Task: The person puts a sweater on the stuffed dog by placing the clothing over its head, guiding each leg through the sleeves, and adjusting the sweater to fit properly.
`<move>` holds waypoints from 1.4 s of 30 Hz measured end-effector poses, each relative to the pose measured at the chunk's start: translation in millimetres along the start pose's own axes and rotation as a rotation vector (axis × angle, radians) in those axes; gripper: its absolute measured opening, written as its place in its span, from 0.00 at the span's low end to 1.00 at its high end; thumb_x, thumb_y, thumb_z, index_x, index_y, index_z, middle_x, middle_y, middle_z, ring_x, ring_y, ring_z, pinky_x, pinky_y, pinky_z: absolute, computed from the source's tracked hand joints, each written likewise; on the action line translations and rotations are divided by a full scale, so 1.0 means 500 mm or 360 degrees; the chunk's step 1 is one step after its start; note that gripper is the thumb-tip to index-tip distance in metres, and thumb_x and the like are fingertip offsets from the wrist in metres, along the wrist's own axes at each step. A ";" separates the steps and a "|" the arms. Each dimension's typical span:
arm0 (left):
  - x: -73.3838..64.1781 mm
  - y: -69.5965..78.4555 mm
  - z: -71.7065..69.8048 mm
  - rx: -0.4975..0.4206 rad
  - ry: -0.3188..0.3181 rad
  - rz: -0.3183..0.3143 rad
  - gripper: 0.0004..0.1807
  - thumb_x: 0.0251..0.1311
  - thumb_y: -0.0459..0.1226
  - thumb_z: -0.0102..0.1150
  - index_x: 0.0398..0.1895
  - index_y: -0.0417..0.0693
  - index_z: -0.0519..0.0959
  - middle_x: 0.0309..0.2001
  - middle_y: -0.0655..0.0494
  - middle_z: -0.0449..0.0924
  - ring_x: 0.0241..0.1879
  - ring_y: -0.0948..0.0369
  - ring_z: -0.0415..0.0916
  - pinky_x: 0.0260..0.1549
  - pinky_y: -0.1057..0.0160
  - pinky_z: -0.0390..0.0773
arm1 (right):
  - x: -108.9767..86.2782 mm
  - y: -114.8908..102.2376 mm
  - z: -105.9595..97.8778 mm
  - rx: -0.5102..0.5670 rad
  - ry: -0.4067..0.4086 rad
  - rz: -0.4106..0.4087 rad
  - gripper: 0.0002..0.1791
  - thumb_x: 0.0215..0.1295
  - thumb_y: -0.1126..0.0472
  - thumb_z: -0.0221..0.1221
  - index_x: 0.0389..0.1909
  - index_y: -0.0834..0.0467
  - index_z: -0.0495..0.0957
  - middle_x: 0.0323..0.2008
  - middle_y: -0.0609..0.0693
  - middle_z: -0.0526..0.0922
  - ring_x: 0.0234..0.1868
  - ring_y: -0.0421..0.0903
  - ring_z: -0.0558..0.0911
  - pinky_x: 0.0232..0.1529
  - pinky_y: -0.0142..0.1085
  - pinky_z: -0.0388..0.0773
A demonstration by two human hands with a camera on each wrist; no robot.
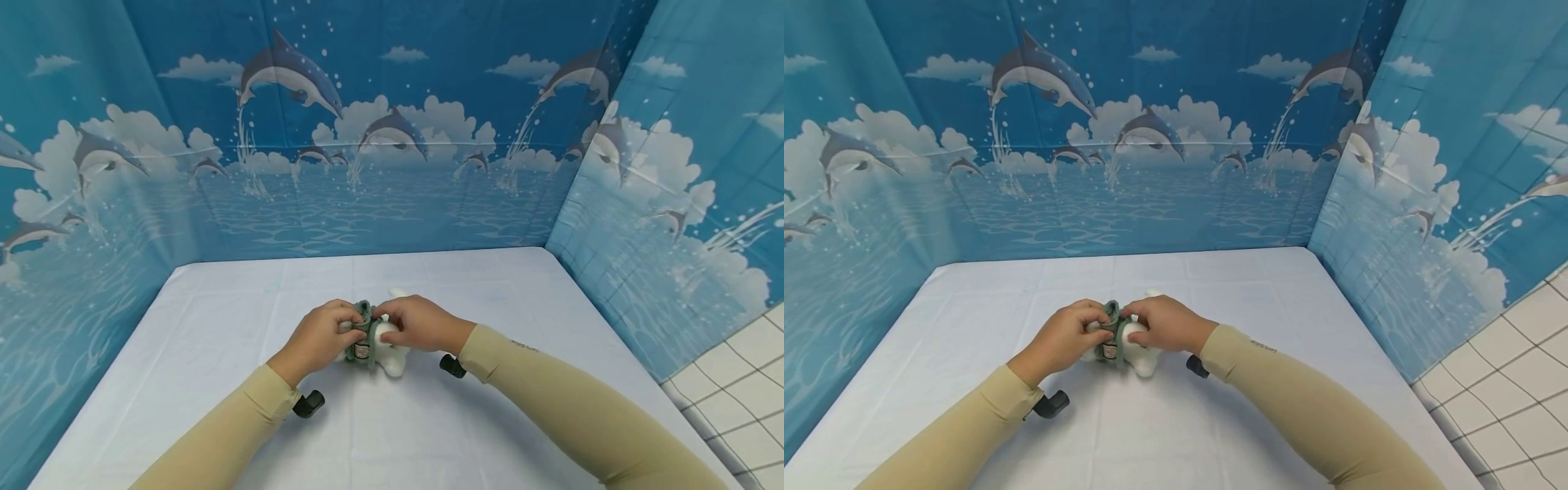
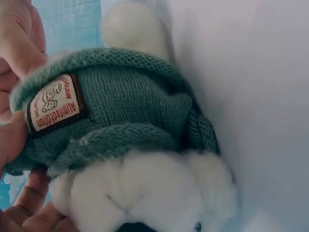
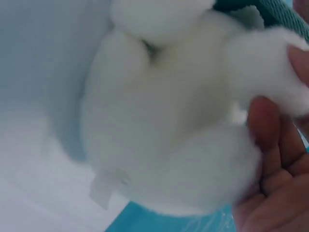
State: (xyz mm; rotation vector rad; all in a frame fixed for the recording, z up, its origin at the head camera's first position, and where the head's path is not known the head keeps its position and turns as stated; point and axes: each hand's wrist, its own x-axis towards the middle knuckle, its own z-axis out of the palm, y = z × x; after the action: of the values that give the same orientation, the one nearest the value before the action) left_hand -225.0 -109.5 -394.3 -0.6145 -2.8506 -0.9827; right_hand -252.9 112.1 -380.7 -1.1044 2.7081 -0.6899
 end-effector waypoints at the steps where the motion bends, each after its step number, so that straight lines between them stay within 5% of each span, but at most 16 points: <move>1: 0.000 0.001 0.000 -0.0004 -0.0005 0.0000 0.04 0.53 0.49 0.64 0.31 0.71 0.79 0.47 0.71 0.73 0.47 0.62 0.75 0.39 0.61 0.75 | 0.001 -0.001 0.002 -0.0022 0.0031 0.0000 0.19 0.61 0.51 0.60 0.53 0.46 0.74 0.19 0.39 0.75 0.19 0.36 0.70 0.23 0.30 0.69; 7: -0.001 0.004 -0.004 -0.0018 -0.0046 -0.0019 0.03 0.53 0.49 0.64 0.31 0.72 0.79 0.48 0.71 0.73 0.47 0.64 0.75 0.39 0.62 0.75 | 0.004 -0.009 0.020 -0.0066 0.0245 0.0074 0.06 0.63 0.51 0.58 0.36 0.48 0.73 0.16 0.41 0.71 0.16 0.36 0.67 0.19 0.30 0.65; 13: 0.000 0.004 -0.004 -0.0052 -0.0061 -0.0027 0.04 0.53 0.50 0.64 0.31 0.73 0.79 0.45 0.74 0.73 0.46 0.65 0.74 0.40 0.62 0.75 | 0.007 -0.002 0.033 -0.0127 0.0403 0.0116 0.07 0.68 0.55 0.52 0.29 0.47 0.67 0.16 0.41 0.69 0.14 0.36 0.66 0.18 0.29 0.64; 19: 0.004 0.005 0.000 0.0016 -0.0030 -0.0022 0.05 0.53 0.50 0.64 0.33 0.70 0.80 0.47 0.71 0.73 0.44 0.64 0.75 0.38 0.62 0.75 | -0.003 0.000 0.015 -0.0092 0.0266 0.0134 0.05 0.65 0.54 0.56 0.35 0.48 0.70 0.22 0.38 0.74 0.20 0.34 0.72 0.23 0.29 0.70; 24: 0.007 0.004 0.004 0.0072 -0.0029 -0.0041 0.06 0.53 0.50 0.64 0.35 0.71 0.80 0.50 0.69 0.73 0.45 0.63 0.76 0.37 0.62 0.76 | -0.006 0.001 0.002 0.0000 0.0084 0.0177 0.16 0.57 0.52 0.64 0.42 0.49 0.71 0.27 0.39 0.75 0.27 0.35 0.75 0.29 0.31 0.74; 35: 0.000 0.001 0.007 -0.0012 0.0004 -0.0031 0.08 0.53 0.52 0.63 0.37 0.69 0.81 0.52 0.68 0.73 0.50 0.62 0.75 0.42 0.59 0.77 | 0.002 -0.009 0.029 -0.0037 0.0320 0.0238 0.04 0.67 0.57 0.53 0.38 0.52 0.71 0.19 0.40 0.73 0.16 0.35 0.70 0.20 0.29 0.69; 42: -0.002 0.002 0.015 0.0029 0.0091 0.0029 0.07 0.56 0.49 0.62 0.37 0.66 0.81 0.52 0.67 0.74 0.47 0.63 0.76 0.40 0.61 0.77 | 0.001 -0.007 0.016 -0.0023 0.0200 0.0217 0.15 0.66 0.59 0.53 0.54 0.51 0.68 0.21 0.40 0.75 0.18 0.37 0.71 0.21 0.31 0.69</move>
State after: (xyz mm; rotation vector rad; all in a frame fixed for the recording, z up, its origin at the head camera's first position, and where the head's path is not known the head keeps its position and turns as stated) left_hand -223.3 -104.4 -399.9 -0.5994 -2.7960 -0.9549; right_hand -248.8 106.6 -386.1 -0.8966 2.8650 -0.7425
